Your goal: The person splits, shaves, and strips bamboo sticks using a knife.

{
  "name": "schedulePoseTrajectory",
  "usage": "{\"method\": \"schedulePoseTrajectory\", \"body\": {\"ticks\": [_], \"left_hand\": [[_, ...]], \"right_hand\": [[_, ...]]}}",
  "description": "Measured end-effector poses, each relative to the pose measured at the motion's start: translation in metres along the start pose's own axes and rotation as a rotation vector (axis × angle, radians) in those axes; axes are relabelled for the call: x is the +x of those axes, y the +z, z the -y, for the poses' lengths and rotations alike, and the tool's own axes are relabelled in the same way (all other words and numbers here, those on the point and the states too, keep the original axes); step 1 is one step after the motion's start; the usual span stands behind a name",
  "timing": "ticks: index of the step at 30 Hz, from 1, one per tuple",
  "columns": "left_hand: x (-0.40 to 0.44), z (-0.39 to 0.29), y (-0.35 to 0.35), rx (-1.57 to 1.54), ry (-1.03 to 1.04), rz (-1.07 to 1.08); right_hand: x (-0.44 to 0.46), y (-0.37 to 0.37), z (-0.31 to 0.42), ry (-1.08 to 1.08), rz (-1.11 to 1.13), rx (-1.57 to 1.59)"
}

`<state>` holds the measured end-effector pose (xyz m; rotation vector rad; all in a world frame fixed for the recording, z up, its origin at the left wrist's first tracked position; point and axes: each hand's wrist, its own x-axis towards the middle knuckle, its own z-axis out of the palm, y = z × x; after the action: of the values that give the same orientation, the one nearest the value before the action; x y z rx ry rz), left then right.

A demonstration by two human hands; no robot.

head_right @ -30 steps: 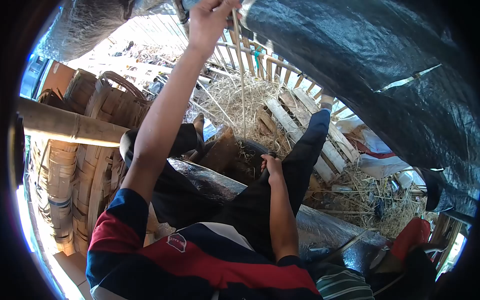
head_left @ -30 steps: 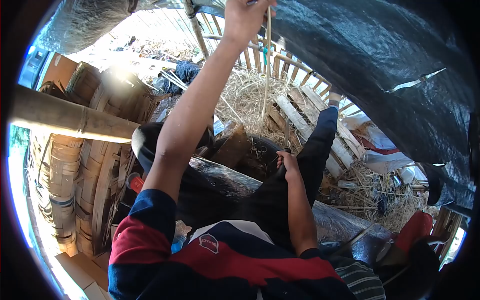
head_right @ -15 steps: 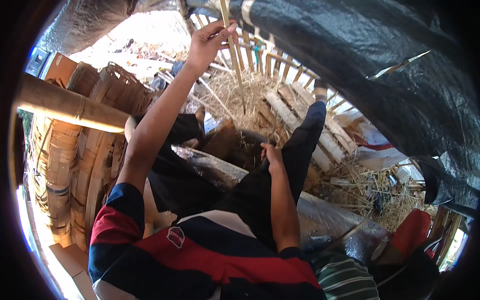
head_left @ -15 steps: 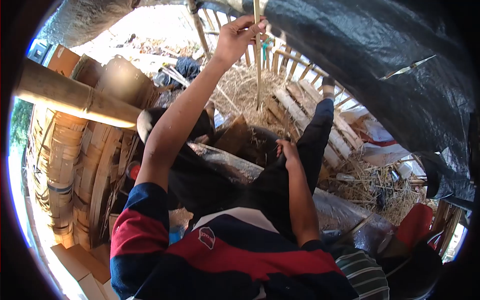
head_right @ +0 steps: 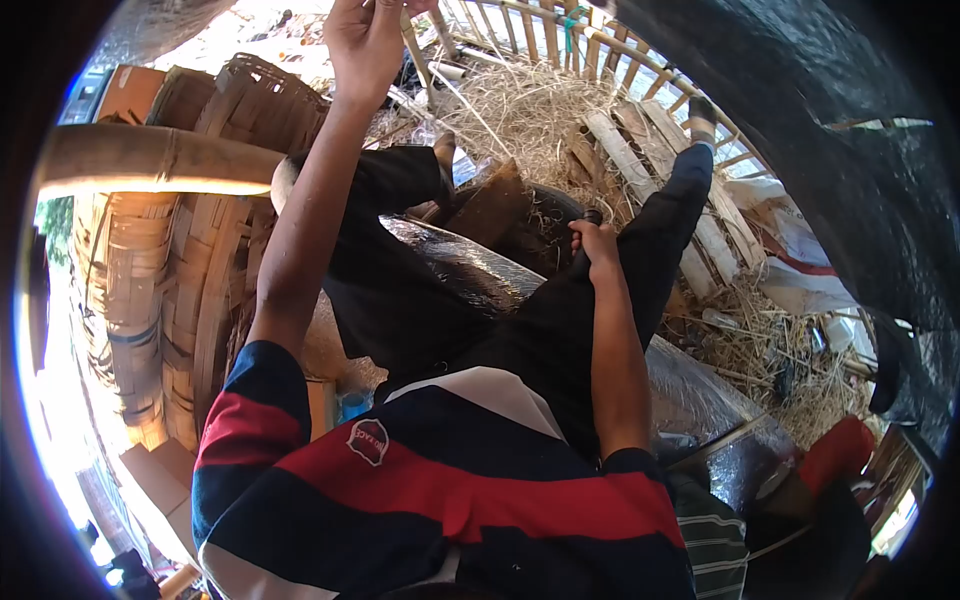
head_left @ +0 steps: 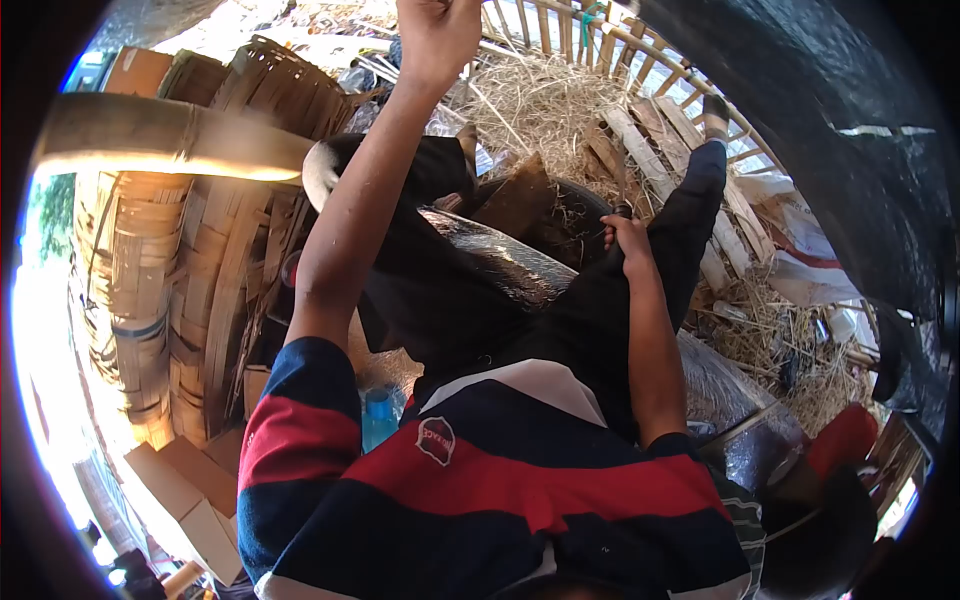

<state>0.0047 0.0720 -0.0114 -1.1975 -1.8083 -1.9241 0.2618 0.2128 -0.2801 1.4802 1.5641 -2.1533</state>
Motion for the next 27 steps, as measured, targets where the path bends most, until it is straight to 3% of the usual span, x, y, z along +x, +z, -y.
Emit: {"method": "schedulePoseTrajectory", "body": {"ticks": [3, 4, 5, 8, 10, 15, 19, 21, 23, 25, 26, 27], "left_hand": [[-0.009, -0.004, 0.006, 0.114, 0.025, 0.152], [-0.014, -0.007, 0.016, 0.011, 0.008, 0.095], [-0.018, -0.009, 0.019, 0.069, -0.134, 0.123], [-0.043, -0.011, 0.036, 0.038, -0.265, 0.195], [-0.07, -0.008, 0.055, 0.025, -0.308, 0.245], [-0.117, 0.012, 0.108, -0.226, -0.495, 0.254], [-0.145, -0.002, 0.138, -0.171, -0.575, 0.316], [-0.162, 0.0, 0.148, -0.13, -0.526, 0.482], [-0.168, -0.004, 0.148, -0.109, -0.612, 0.569], [-0.155, -0.03, 0.148, 0.252, -0.053, 0.5], [-0.142, -0.055, 0.14, 0.188, -0.064, 0.517], [-0.124, -0.087, 0.133, 0.146, -0.036, 0.522]], "right_hand": [[-0.002, 0.004, 0.0, -0.011, -0.012, 0.032], [-0.001, 0.005, 0.001, 0.014, 0.004, 0.023], [-0.001, 0.005, 0.0, 0.04, 0.014, 0.021], [0.018, 0.004, -0.019, -0.087, -0.018, -0.12], [-0.02, 0.017, 0.005, -0.302, -0.15, -0.097], [-0.049, 0.012, 0.019, -0.391, 0.284, 0.022], [-0.038, 0.031, 0.001, -0.458, 0.276, 0.045], [-0.028, 0.031, -0.005, -0.497, 0.317, -0.154], [-0.022, 0.031, -0.012, -0.487, 0.273, -0.201], [0.014, 0.032, -0.035, -0.775, 0.224, -0.456], [0.028, 0.034, -0.044, -0.867, 0.203, -0.54], [0.038, 0.04, -0.052, -0.927, 0.119, -0.425]]}}
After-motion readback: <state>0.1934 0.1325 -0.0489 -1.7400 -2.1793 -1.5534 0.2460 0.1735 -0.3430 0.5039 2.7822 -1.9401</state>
